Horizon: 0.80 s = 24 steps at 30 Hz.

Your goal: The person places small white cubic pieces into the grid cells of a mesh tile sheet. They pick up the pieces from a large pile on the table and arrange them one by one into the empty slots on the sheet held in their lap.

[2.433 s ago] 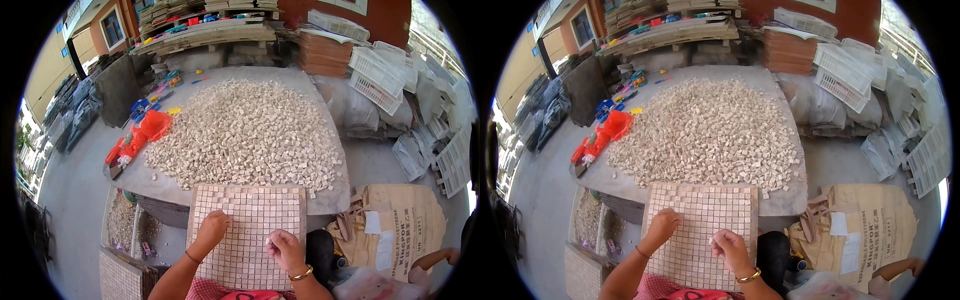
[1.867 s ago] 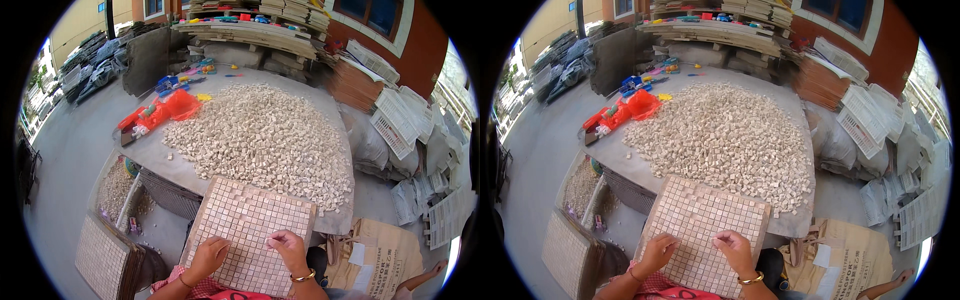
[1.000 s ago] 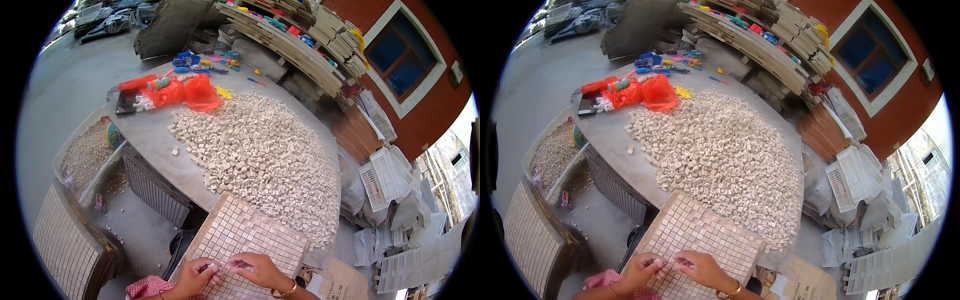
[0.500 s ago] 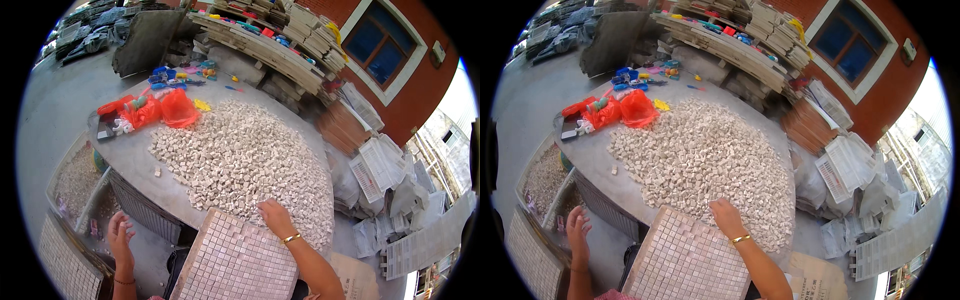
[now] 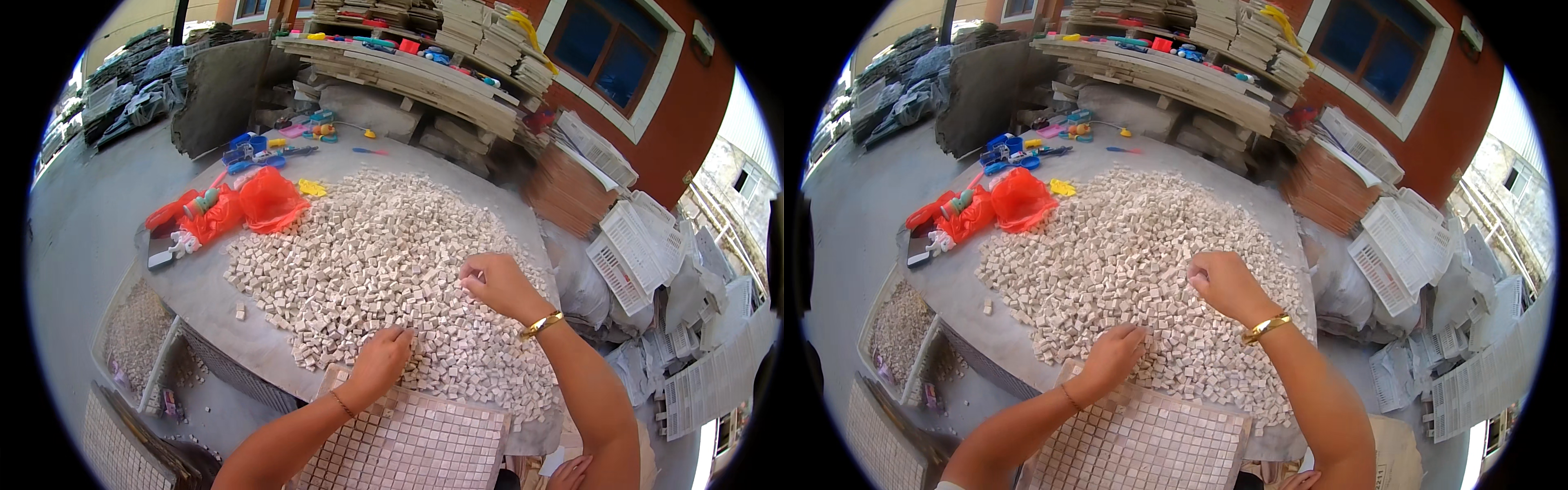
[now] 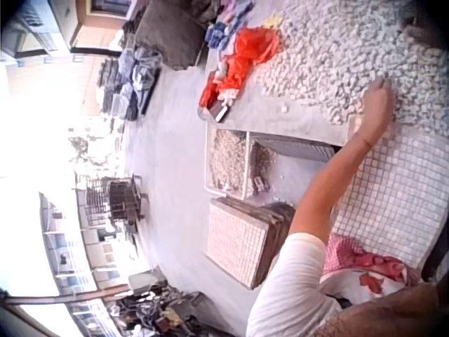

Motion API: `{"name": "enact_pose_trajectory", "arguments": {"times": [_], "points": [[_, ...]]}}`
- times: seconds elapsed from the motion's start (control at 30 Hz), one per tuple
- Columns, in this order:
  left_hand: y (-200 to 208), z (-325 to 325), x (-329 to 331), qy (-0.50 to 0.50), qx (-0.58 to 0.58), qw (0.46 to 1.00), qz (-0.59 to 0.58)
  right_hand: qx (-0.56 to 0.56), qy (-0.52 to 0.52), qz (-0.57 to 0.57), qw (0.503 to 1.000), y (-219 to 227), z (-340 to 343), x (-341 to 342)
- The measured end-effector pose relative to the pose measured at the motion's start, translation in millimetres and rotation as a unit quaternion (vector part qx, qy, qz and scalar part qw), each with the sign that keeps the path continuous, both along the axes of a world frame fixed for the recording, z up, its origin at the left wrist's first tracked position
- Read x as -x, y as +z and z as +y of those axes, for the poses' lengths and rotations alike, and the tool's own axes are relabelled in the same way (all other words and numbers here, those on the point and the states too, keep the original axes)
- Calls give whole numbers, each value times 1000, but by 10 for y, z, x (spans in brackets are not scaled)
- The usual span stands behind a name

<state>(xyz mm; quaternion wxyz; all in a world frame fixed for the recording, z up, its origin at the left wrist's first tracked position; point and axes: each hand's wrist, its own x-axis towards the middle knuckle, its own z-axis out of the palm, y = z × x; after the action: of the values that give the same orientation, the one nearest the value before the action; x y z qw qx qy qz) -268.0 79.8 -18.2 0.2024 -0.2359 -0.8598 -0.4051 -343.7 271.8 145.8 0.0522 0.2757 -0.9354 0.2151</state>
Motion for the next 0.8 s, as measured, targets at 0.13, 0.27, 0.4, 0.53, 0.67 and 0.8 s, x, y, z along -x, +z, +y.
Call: {"name": "enact_pose_trajectory", "arguments": {"times": [0.13, 0.27, 0.4, 0.53, 0.67, 0.8], "points": [[28, 82, 50, 10, 44, 998, -35, 13, -28, -22, 999, -99, -207, 97], [201, -7, 90, 17, -46, 997, -58, -22, -31, 18, 999, -762, -172, 202], [351, -296, 260, 59, -94, 993, -49, -32, -48, 27, 998, -1013, -267, 226], [271, -349, 398, 40, 4, 999, 10, -11, -41, 41, 998, -1067, -266, 194], [159, -292, 525, 41, 84, 996, 6, 93, -90, 46, 991, -1026, -101, 289], [262, -307, 613, 32, 106, 994, 5, 137, -104, -22, 985, -938, -3, 266]]}}
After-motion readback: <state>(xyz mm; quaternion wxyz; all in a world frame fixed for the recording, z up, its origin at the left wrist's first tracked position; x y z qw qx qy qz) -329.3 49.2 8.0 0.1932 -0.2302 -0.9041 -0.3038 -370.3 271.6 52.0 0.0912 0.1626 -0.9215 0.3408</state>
